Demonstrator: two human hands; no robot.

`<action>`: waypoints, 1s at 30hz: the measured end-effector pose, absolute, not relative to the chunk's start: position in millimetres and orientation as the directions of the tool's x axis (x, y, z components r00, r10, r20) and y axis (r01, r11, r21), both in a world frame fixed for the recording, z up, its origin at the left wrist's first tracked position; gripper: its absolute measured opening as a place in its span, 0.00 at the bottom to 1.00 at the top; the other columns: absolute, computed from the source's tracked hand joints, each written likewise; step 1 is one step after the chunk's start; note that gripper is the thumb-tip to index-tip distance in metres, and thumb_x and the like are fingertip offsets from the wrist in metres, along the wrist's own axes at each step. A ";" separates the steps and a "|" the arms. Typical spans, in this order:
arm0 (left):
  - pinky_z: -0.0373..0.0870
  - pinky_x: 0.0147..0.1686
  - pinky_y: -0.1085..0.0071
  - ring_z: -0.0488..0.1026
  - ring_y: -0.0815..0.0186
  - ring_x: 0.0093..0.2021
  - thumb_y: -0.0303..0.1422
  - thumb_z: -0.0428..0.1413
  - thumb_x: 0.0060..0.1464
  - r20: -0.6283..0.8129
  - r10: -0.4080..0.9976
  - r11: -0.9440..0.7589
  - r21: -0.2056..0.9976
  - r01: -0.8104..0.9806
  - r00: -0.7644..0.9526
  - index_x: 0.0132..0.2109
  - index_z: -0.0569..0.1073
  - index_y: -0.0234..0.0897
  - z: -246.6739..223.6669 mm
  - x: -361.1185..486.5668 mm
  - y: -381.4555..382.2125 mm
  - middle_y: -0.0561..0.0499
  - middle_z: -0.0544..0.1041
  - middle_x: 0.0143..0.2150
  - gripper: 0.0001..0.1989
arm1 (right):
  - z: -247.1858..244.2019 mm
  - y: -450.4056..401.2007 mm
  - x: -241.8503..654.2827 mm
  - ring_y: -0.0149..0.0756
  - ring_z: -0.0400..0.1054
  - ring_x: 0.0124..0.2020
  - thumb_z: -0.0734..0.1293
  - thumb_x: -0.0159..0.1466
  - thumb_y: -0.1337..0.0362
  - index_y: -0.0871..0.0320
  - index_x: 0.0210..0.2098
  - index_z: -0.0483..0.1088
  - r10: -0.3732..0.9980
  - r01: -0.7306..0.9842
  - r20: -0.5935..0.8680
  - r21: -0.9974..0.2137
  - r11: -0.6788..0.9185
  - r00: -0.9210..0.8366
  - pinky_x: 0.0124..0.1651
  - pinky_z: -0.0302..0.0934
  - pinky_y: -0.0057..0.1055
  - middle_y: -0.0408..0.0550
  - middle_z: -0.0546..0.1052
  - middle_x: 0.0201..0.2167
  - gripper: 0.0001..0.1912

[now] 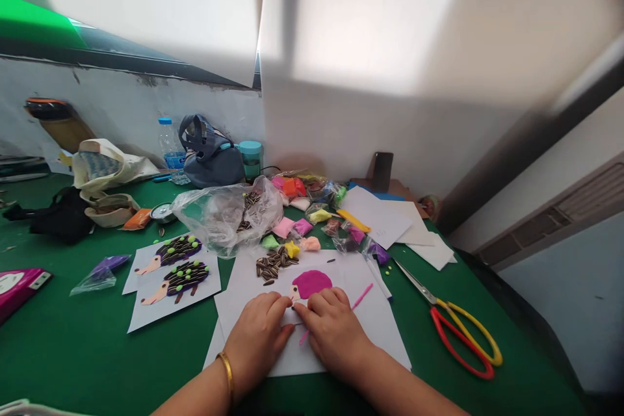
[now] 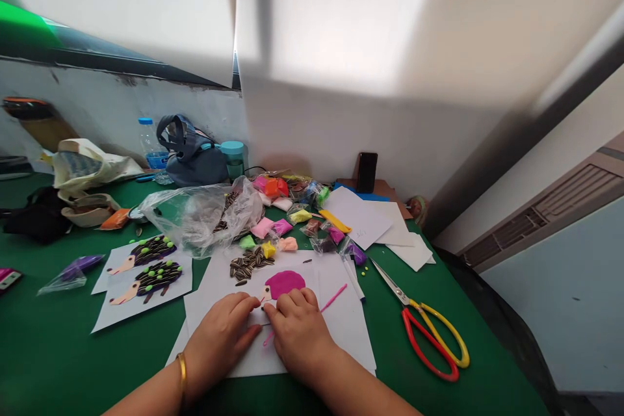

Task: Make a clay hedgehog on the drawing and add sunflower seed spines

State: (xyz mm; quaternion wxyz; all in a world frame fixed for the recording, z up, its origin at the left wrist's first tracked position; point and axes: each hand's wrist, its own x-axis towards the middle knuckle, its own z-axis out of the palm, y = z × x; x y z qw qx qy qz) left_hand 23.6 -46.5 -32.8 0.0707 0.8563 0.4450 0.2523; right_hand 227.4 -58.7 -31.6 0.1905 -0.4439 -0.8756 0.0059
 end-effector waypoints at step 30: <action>0.70 0.40 0.61 0.69 0.60 0.39 0.27 0.55 0.56 0.274 0.807 -0.590 0.349 0.729 0.522 0.42 0.75 0.39 -27.1 25.5 -45.4 0.47 0.72 0.39 0.07 | -19.1 -59.2 234.4 0.40 0.61 0.40 0.62 0.59 0.72 0.54 0.53 0.71 0.742 0.744 0.430 -0.206 0.636 -0.515 0.48 0.52 0.41 0.48 0.73 0.37 0.23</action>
